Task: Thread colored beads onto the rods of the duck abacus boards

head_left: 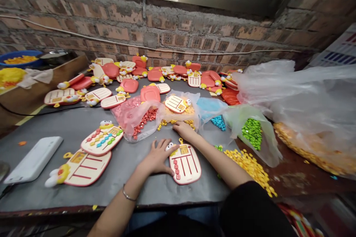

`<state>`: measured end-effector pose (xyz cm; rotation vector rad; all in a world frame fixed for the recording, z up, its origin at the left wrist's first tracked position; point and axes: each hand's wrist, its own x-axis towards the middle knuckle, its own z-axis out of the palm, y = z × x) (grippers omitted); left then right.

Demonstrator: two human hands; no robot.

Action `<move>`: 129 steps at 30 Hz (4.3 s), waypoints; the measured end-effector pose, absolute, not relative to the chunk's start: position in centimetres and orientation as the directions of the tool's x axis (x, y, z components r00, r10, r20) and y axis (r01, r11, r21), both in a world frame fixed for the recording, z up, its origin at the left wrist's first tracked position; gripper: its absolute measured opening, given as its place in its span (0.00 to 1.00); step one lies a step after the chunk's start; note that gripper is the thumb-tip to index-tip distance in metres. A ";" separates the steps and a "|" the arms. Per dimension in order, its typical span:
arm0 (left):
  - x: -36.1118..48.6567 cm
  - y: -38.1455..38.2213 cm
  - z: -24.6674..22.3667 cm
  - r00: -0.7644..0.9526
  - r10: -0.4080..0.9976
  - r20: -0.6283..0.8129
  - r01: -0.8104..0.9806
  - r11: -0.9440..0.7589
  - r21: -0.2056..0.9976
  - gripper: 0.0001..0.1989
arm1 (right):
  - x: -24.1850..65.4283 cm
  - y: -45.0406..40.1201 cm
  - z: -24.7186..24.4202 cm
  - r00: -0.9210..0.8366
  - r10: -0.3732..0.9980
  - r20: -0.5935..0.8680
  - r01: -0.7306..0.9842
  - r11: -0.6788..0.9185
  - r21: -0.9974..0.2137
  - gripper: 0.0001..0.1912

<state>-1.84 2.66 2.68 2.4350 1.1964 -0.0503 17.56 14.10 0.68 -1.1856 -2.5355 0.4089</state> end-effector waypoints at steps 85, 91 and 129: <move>-0.4 1.9 3.0 0.767 0.608 -0.206 0.619 -0.614 0.489 0.54 | 23.5 3.0 -1.2 -0.372 0.855 0.361 0.684 0.516 -0.516 0.10; -0.5 2.1 2.6 0.761 0.613 -0.212 0.630 -0.621 0.467 0.55 | 24.8 1.8 -0.1 -0.501 0.818 0.282 0.590 0.561 -0.580 0.08; -1.2 2.5 0.2 0.810 0.583 -0.054 0.509 -0.656 0.558 0.62 | 16.0 25.8 7.7 -0.083 0.995 -0.058 0.489 -0.010 -0.872 0.02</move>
